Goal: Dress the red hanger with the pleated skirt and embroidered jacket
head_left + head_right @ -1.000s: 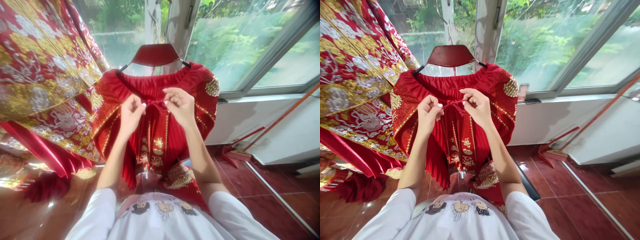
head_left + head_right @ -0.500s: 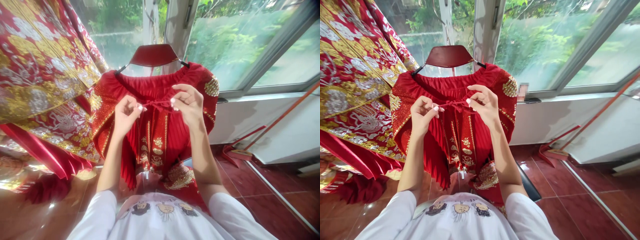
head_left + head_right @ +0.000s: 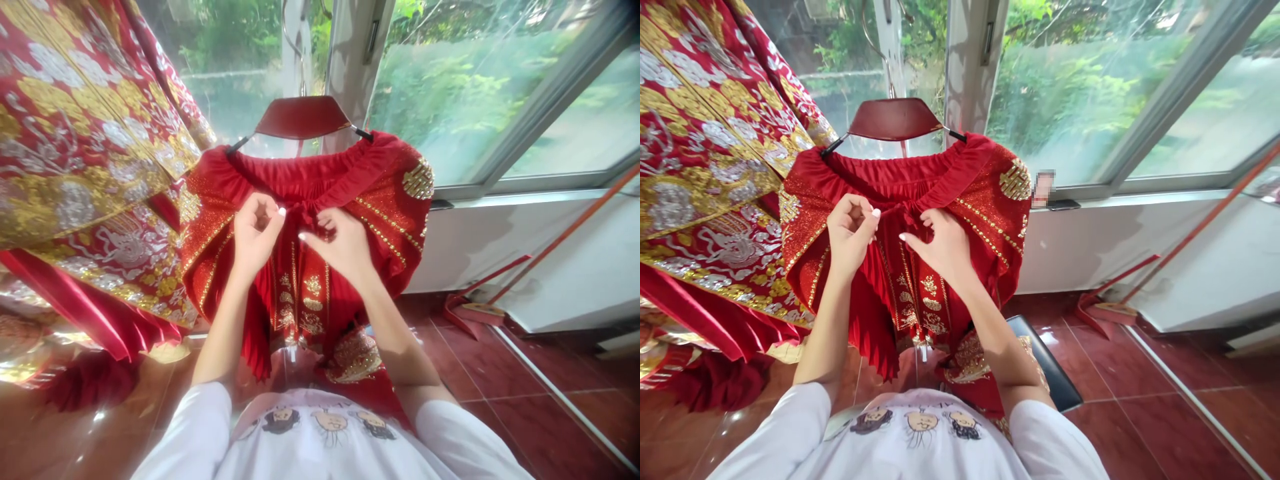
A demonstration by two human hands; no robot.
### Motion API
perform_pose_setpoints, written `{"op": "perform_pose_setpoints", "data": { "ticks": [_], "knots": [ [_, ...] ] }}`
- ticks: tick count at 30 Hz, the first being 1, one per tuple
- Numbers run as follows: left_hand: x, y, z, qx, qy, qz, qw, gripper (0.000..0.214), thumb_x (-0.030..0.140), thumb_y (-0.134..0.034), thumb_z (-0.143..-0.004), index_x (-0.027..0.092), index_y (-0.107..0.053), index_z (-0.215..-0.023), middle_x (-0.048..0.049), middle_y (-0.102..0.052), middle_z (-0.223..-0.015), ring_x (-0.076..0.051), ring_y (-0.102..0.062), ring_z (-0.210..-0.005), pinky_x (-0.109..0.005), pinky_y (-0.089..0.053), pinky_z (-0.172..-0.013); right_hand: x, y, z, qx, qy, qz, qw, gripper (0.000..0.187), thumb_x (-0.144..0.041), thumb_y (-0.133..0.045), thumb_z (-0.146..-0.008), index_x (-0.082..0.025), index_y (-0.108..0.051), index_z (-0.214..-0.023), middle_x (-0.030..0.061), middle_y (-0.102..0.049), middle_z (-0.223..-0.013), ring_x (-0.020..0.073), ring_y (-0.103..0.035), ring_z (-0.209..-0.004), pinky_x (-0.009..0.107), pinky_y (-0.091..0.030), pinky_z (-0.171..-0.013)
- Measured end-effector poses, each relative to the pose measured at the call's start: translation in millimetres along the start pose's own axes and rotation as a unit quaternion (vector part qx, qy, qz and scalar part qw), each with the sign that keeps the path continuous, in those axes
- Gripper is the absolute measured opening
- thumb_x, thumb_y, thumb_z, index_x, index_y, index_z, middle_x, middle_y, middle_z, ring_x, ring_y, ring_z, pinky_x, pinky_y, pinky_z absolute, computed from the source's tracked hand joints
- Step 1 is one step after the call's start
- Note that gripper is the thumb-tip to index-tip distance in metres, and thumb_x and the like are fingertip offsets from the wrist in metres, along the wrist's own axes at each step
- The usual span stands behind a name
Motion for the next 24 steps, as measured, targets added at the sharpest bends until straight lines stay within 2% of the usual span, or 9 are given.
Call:
{"op": "perform_pose_setpoints", "data": {
  "ticks": [2,5,9,11,12,14,17,21,24],
  "knots": [
    [-2,2.6,0,0.003,0.007,-0.005,1.0,0.02,0.034,-0.063,-0.082,0.021,-0.047,-0.078,0.003,-0.048,-0.065,-0.008,-0.04,-0.049,-0.021,-0.033,-0.044,3,-6,4,0.004,0.003,0.012,1.0,0.014,-0.028,-0.068,-0.077,-0.016,-0.06,-0.074,0.0041,-0.064,-0.08,0.0153,-0.055,-0.072,0.033,-0.047,-0.071],
    [-6,10.3,1,0.016,0.014,-0.006,1.0,0.018,0.033,-0.062,-0.081,0.021,-0.049,-0.08,0.0018,-0.052,-0.067,-0.009,-0.045,-0.051,-0.021,-0.035,-0.046,18,-3,2,0.031,-0.048,-0.122,0.991,0.015,-0.027,-0.057,-0.084,-0.016,-0.059,-0.075,0.0032,-0.064,-0.076,0.0132,-0.058,-0.07,0.03,-0.049,-0.071],
    [-7,12.4,3,0.017,0.02,0.006,1.0,0.014,0.03,-0.061,-0.08,0.021,-0.049,-0.08,0.0024,-0.051,-0.066,-0.008,-0.045,-0.05,-0.021,-0.034,-0.046,30,-11,0,0.021,-0.141,-0.376,0.916,0.018,-0.035,-0.057,-0.084,-0.017,-0.054,-0.084,0.0021,-0.064,-0.078,0.0099,-0.06,-0.067,0.024,-0.051,-0.064],
    [-4,12.0,3,0.02,0.012,-0.01,1.0,0.013,0.026,-0.062,-0.079,0.021,-0.05,-0.079,0.0037,-0.048,-0.062,-0.008,-0.042,-0.049,-0.021,-0.033,-0.046,30,-16,-1,0.015,-0.171,-0.432,0.886,0.02,-0.036,-0.06,-0.082,-0.019,-0.051,-0.084,-0.0028,-0.054,-0.067,0.0059,-0.048,-0.05,0.02,-0.042,-0.047],
    [-2,12.3,3,0.023,0.008,-0.023,0.999,0.013,0.024,-0.062,-0.078,0.021,-0.05,-0.079,0.0042,-0.046,-0.061,-0.008,-0.041,-0.049,-0.021,-0.033,-0.046,31,-15,-2,0.027,-0.177,-0.437,0.882,0.021,-0.035,-0.062,-0.08,-0.019,-0.05,-0.085,-0.0052,-0.048,-0.063,0.0045,-0.039,-0.044,0.019,-0.034,-0.041],
    [0,13.7,3,0.026,0.005,-0.044,0.999,0.013,0.023,-0.063,-0.077,0.021,-0.05,-0.08,0.005,-0.044,-0.059,-0.008,-0.04,-0.049,-0.021,-0.032,-0.047,33,-3,-6,0.083,-0.165,-0.412,0.892,0.023,-0.031,-0.067,-0.076,-0.02,-0.049,-0.086,-0.0073,-0.039,-0.06,0.0036,-0.028,-0.041,0.018,-0.023,-0.037],
    [-1,15.7,2,0.013,0.008,-0.057,0.998,0.015,0.023,-0.064,-0.078,0.021,-0.049,-0.079,0.0058,-0.044,-0.057,-0.008,-0.04,-0.047,-0.021,-0.031,-0.046,27,26,-15,0.161,-0.094,-0.316,0.93,0.025,-0.028,-0.071,-0.072,-0.02,-0.049,-0.082,-0.0055,-0.043,-0.063,0.0043,-0.034,-0.046,0.019,-0.026,-0.041],
    [1,22.4,1,0.008,0.007,-0.094,0.996,0.019,0.025,-0.067,-0.077,0.021,-0.048,-0.078,0.007,-0.045,-0.054,-0.007,-0.039,-0.044,-0.02,-0.029,-0.045,5,48,-26,0.155,0.019,-0.121,0.98,0.019,-0.031,-0.068,-0.078,-0.019,-0.053,-0.076,-0.0069,-0.039,-0.053,0.0051,-0.032,-0.044,0.021,-0.028,-0.046],
    [0,25.6,0,0.009,0.006,-0.124,0.992,0.021,0.026,-0.068,-0.077,0.021,-0.048,-0.079,0.0079,-0.046,-0.052,-0.007,-0.041,-0.043,-0.02,-0.03,-0.045,-5,60,-26,0.163,0.088,0.006,0.983,0.016,-0.027,-0.062,-0.083,-0.019,-0.053,-0.072,-0.0084,-0.035,-0.047,0.0047,-0.029,-0.042,0.023,-0.031,-0.05]
  ]
}}
Point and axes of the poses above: each hand's wrist, its own z-axis away from the middle knuckle, its own y-axis out of the back of the hand, x = y × z, the point moved 10 cm from there along -z, towards the middle knuckle
